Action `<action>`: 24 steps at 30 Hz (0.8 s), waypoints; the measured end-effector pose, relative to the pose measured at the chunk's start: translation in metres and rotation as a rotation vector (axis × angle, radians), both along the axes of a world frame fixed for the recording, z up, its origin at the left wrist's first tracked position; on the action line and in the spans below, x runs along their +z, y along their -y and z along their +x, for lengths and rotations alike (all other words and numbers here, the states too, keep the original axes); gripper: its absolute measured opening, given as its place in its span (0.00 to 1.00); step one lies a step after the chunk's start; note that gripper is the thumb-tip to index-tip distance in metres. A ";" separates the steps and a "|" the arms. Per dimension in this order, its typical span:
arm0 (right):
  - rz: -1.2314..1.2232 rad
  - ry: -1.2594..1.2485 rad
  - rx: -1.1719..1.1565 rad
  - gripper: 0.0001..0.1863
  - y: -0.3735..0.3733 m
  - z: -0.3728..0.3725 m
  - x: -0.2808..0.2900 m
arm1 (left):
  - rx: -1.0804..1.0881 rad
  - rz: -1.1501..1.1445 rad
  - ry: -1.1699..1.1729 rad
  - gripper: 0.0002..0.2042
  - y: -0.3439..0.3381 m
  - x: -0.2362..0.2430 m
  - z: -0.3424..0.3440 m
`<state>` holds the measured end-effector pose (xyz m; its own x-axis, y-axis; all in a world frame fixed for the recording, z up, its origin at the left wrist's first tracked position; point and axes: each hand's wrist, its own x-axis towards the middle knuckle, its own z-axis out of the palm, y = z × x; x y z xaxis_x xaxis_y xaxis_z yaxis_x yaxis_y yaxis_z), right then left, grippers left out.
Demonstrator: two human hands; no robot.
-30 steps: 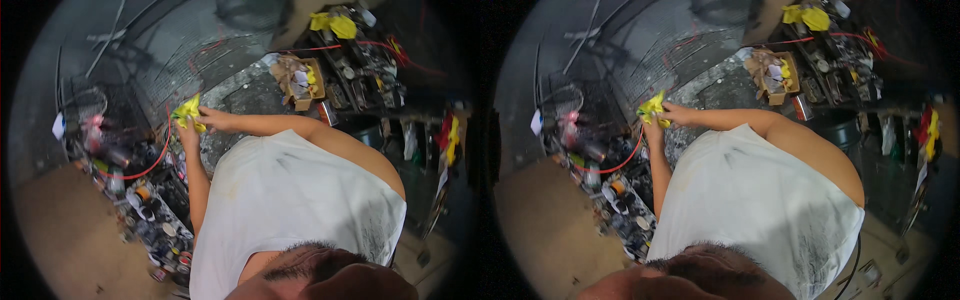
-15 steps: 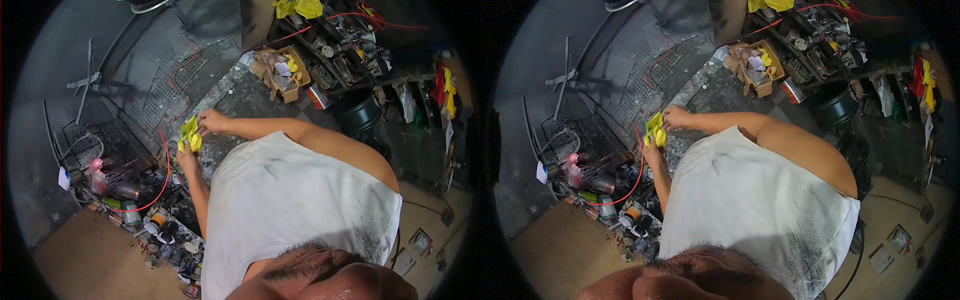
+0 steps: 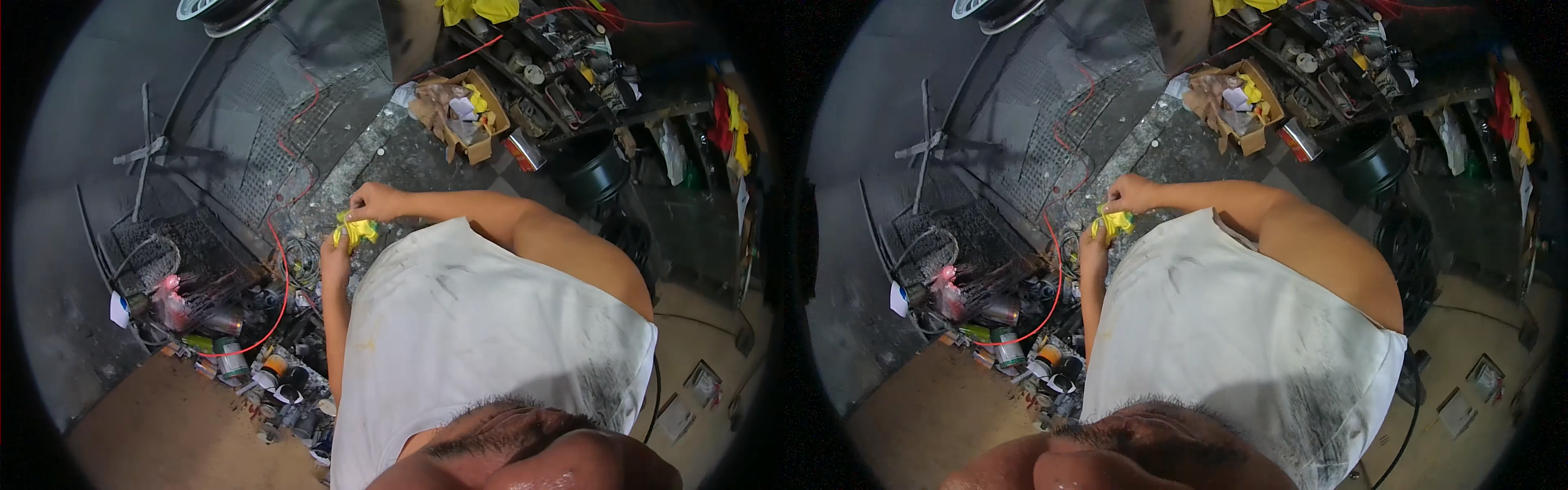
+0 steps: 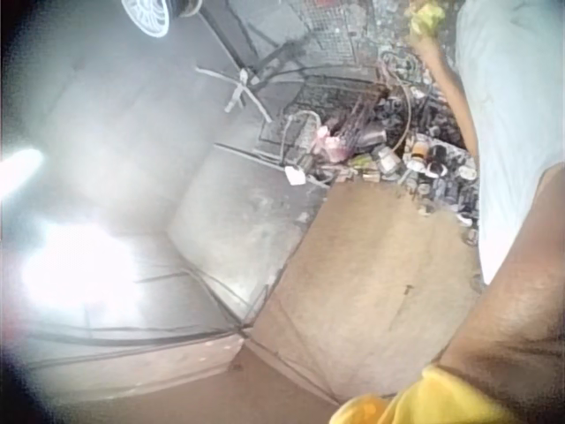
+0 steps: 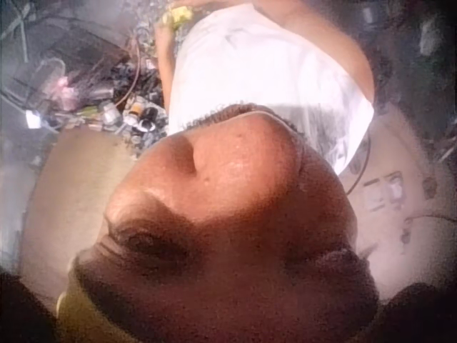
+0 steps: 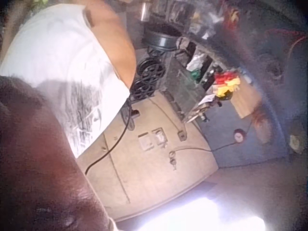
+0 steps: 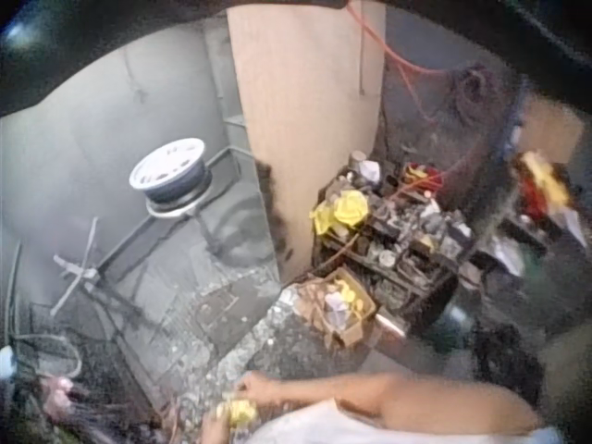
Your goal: The person pours a liquid from a blue bottle into a container, then wipes their hands with a yellow cloth. They pick up a spray gun and apply blue paint to the rim of a white car wheel, rotating the wheel to cover the surface evenly.
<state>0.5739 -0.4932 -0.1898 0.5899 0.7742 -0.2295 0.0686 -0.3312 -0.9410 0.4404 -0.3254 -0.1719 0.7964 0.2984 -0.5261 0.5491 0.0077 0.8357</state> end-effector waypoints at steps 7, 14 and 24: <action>0.228 -0.711 -0.418 0.14 0.004 -0.011 -0.022 | 0.307 0.027 0.282 0.10 -0.013 -0.006 0.026; 0.320 0.153 -0.055 0.32 0.019 -0.029 0.010 | 0.118 -0.267 0.072 0.09 0.018 0.001 0.039; 0.074 0.048 0.022 0.22 0.046 -0.011 0.000 | -0.278 0.352 0.176 0.07 0.033 0.002 0.028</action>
